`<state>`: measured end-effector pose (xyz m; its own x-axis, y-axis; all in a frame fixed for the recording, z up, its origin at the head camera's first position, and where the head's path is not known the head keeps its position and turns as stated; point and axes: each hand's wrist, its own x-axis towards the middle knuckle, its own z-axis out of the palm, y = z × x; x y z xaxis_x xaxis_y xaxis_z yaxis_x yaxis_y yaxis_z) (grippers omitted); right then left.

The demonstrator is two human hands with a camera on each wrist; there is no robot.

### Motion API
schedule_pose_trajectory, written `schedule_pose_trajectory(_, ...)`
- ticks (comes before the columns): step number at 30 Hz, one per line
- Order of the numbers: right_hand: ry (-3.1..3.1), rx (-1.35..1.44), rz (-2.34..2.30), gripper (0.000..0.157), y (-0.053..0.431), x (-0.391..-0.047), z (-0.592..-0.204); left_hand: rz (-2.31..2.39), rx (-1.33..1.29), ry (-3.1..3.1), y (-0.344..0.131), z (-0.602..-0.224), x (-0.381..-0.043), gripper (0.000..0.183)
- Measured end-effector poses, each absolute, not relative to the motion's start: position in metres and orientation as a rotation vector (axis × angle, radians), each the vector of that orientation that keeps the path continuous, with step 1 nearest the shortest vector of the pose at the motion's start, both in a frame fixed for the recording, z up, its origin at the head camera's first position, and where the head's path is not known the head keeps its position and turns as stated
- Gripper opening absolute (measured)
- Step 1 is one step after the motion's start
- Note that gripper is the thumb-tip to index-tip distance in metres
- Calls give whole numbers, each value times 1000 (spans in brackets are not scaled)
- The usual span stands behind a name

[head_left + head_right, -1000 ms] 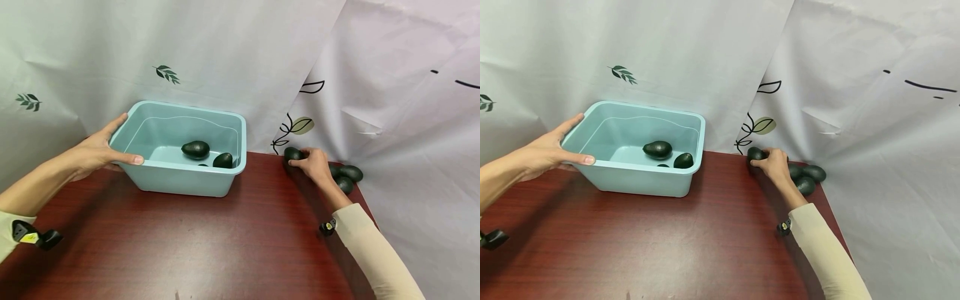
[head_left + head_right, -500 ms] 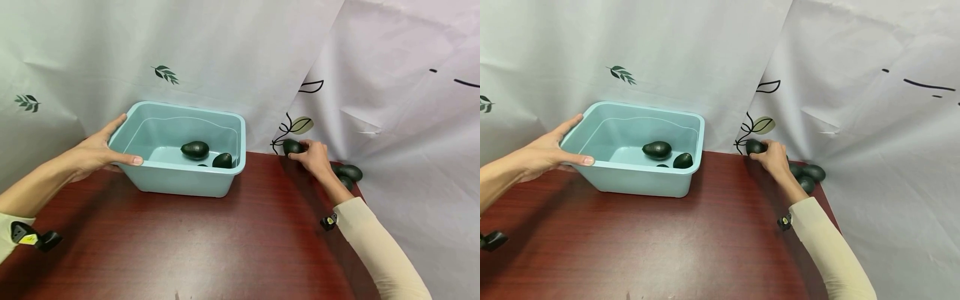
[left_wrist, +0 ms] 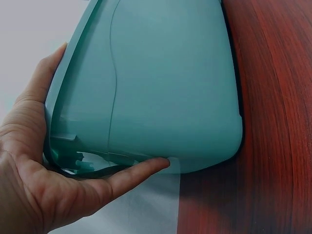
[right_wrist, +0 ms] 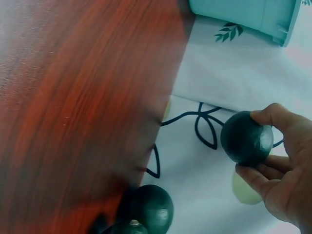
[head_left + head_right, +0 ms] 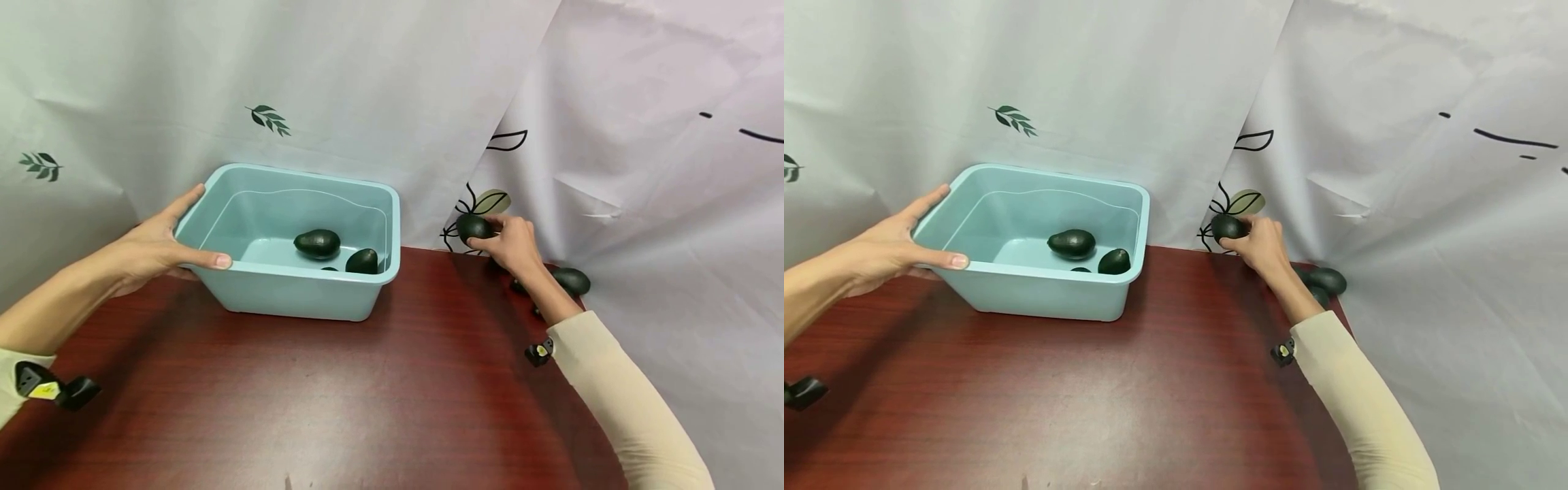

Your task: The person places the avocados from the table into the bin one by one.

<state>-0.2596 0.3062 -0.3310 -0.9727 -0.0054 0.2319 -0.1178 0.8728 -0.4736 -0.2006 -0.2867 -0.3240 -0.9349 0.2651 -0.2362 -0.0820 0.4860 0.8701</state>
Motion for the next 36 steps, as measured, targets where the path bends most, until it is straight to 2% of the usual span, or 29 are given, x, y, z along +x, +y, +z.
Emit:
schedule_pose_trajectory(16,-2843,138,745,69,290,-261,-301,1427,156,2400,-287,-323,-200,138)
schedule_pose_trajectory(36,-2869,200,721,67,292,-255,-292,1429,159,2397,-287,-324,-200,138)
